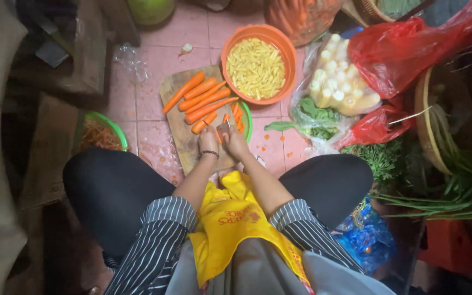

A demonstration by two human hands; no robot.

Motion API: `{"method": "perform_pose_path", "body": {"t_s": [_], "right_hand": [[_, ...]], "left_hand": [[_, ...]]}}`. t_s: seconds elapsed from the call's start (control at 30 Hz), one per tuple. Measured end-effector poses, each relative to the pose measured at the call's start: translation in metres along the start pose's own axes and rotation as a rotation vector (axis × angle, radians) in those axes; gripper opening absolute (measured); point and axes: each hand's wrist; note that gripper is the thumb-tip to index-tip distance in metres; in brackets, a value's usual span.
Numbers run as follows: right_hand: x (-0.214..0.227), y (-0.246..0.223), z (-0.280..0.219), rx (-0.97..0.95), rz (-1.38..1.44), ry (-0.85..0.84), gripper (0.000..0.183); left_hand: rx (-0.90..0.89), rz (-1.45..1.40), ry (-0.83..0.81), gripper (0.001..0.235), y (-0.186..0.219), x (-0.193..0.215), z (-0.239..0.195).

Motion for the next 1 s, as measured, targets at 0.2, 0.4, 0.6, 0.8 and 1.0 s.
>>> {"method": "perform_pose_path", "body": {"t_s": [0.2,0.4,0.6,0.8,1.0], "right_hand": [[0.049,-0.011,0.001,-0.201,-0.017,0.100,0.038],[0.076,-0.003,-0.003,-0.082,0.101,0.286,0.036],[0.072,-0.012,0.000,-0.233,-0.052,0.078,0.037],[0.062,-0.017,0.006,-0.182,-0.085,0.075,0.038],[0.065,-0.085,-0.009,0.533,0.025,0.339,0.061]], "left_hand": [[-0.084,-0.142,0.011,0.010,0.020,0.014,-0.006],[-0.380,0.079,-0.057,0.050,0.051,0.023,-0.008],[-0.451,0.389,-0.080,0.022,0.032,-0.028,-0.004],[-0.194,0.099,-0.141,0.041,0.052,0.014,0.008],[-0.040,-0.012,0.120,0.022,0.026,0.035,0.025]]}}
Point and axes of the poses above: each hand's wrist, its own z-axis towards the middle knuckle, its own x-axis out of the back of the hand, y = z × x, and after that the axes turned 7 degrees about x, right-handed
